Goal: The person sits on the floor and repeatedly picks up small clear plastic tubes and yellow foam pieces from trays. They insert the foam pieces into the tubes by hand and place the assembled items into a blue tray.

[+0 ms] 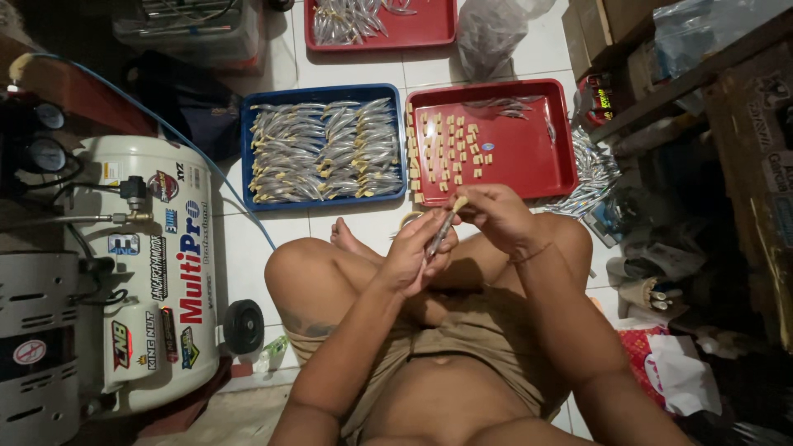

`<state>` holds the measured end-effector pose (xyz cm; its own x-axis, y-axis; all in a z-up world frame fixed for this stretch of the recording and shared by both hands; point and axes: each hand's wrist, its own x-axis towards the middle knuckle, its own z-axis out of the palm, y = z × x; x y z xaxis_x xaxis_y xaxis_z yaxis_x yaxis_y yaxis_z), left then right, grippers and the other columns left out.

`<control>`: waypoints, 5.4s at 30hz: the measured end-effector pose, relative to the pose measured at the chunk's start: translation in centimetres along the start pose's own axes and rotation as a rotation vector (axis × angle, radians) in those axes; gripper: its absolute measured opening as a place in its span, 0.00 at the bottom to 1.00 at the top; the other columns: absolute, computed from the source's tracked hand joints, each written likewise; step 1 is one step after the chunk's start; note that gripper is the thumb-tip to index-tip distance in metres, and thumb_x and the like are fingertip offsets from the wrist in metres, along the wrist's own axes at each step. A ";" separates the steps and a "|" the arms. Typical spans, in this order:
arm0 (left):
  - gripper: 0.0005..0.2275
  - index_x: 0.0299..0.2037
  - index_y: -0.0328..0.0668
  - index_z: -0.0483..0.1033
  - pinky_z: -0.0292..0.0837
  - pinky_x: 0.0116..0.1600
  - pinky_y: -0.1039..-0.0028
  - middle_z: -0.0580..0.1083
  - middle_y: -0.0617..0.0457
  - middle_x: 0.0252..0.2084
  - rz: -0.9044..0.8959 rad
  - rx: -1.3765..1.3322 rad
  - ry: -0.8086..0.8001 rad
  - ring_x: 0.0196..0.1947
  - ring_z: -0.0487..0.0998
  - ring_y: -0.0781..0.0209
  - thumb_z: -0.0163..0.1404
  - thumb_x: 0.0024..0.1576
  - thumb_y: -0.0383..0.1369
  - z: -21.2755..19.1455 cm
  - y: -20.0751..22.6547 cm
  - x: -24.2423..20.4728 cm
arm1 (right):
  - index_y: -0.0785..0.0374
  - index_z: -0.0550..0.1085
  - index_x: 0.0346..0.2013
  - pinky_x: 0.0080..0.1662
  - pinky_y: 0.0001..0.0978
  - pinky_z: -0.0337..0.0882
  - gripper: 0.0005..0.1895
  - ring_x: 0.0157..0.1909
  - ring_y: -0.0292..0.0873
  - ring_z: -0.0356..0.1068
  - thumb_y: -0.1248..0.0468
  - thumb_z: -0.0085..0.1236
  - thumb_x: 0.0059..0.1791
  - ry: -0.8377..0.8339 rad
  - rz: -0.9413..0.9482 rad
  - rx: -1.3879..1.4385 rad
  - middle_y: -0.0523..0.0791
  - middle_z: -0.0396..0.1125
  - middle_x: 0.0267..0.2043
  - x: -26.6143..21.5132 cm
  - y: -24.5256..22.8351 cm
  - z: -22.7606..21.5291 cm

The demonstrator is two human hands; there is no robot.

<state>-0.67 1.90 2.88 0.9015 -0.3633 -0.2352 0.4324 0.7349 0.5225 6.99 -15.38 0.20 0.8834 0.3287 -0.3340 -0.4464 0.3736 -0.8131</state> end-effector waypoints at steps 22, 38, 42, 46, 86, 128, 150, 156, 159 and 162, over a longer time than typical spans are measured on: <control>0.12 0.52 0.31 0.69 0.53 0.14 0.86 0.59 0.55 0.23 0.030 0.014 0.003 0.06 0.58 0.74 0.43 0.69 0.35 0.1 -0.2 0.2 | 0.63 0.81 0.37 0.51 0.38 0.73 0.03 0.46 0.50 0.76 0.67 0.64 0.51 -0.145 -0.803 -1.048 0.48 0.75 0.40 -3.3 -6.4 3.4; 0.10 0.48 0.39 0.76 0.72 0.24 0.78 0.77 0.48 0.37 0.252 0.286 0.192 0.20 0.74 0.65 0.55 0.63 0.36 -2.1 0.6 1.7 | 0.65 0.75 0.31 0.36 0.23 0.68 0.12 0.27 0.35 0.68 0.63 0.56 0.56 -0.107 -0.003 -0.132 0.44 0.67 0.22 -5.8 0.6 5.4; 0.04 0.42 0.38 0.82 0.70 0.57 0.73 0.73 0.49 0.40 0.505 0.756 0.019 0.45 0.73 0.62 0.57 0.61 0.29 -0.9 4.1 0.8 | 0.68 0.79 0.35 0.34 0.22 0.68 0.09 0.26 0.32 0.66 0.64 0.59 0.54 -0.193 0.007 -0.258 0.44 0.69 0.23 -4.7 1.1 3.4; 0.05 0.43 0.48 0.84 0.66 0.62 0.60 0.72 0.49 0.42 0.639 1.053 0.050 0.51 0.73 0.52 0.57 0.60 0.29 -1.1 6.0 0.6 | 0.69 0.80 0.46 0.40 0.29 0.74 0.12 0.33 0.35 0.71 0.65 0.64 0.51 -0.222 -0.068 -0.466 0.45 0.75 0.31 -2.9 -0.5 1.8; 0.11 0.50 0.39 0.79 0.73 0.53 0.62 0.75 0.39 0.44 0.535 1.306 0.695 0.44 0.78 0.44 0.53 0.59 0.20 -26.2 17.1 4.9 | 0.64 0.81 0.44 0.49 0.44 0.75 0.10 0.45 0.55 0.76 0.72 0.69 0.49 0.252 -0.407 -1.116 0.56 0.75 0.42 15.9 -3.6 -15.7; 0.12 0.53 0.29 0.74 0.86 0.36 0.64 0.79 0.33 0.39 0.142 -0.091 0.107 0.34 0.85 0.46 0.53 0.64 0.30 -0.7 3.6 4.2 | 0.55 0.83 0.36 0.48 0.47 0.77 0.10 0.48 0.55 0.77 0.55 0.59 0.50 0.713 0.149 -1.332 0.50 0.76 0.37 24.6 12.8 -29.3; 0.14 0.53 0.30 0.73 0.86 0.35 0.68 0.78 0.40 0.38 0.133 -0.076 0.198 0.34 0.84 0.53 0.53 0.63 0.33 -3.7 3.4 2.6 | 0.68 0.80 0.38 0.27 0.40 0.80 0.10 0.28 0.49 0.73 0.64 0.60 0.47 0.697 0.043 -0.787 0.57 0.72 0.33 24.8 13.9 -28.7; 0.13 0.53 0.30 0.73 0.86 0.35 0.68 0.78 0.39 0.38 0.136 -0.080 0.205 0.34 0.84 0.52 0.53 0.63 0.33 -4.1 3.8 2.2 | 0.71 0.78 0.37 0.29 0.29 0.76 0.12 0.31 0.43 0.71 0.73 0.70 0.41 0.645 0.077 -0.745 0.54 0.71 0.34 22.9 12.1 -26.0; 0.13 0.53 0.30 0.73 0.86 0.35 0.69 0.78 0.40 0.38 0.134 -0.071 0.206 0.34 0.84 0.54 0.53 0.64 0.33 -3.8 4.0 2.1 | 0.68 0.79 0.37 0.27 0.25 0.77 0.14 0.28 0.41 0.72 0.71 0.74 0.39 0.653 0.115 -0.705 0.52 0.73 0.32 23.6 12.3 -26.4; 0.13 0.53 0.31 0.73 0.86 0.35 0.69 0.78 0.41 0.38 0.134 -0.068 0.211 0.34 0.84 0.54 0.53 0.64 0.34 -4.1 3.7 2.0 | 0.69 0.79 0.43 0.32 0.23 0.76 0.14 0.34 0.41 0.72 0.73 0.66 0.43 0.623 0.120 -0.697 0.53 0.73 0.38 21.2 9.9 -23.3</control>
<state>2.80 6.27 1.03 0.9314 -0.1377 -0.3370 0.3025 0.8079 0.5058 24.62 -24.89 -26.02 0.8442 -0.2671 -0.4648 -0.5314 -0.3021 -0.7914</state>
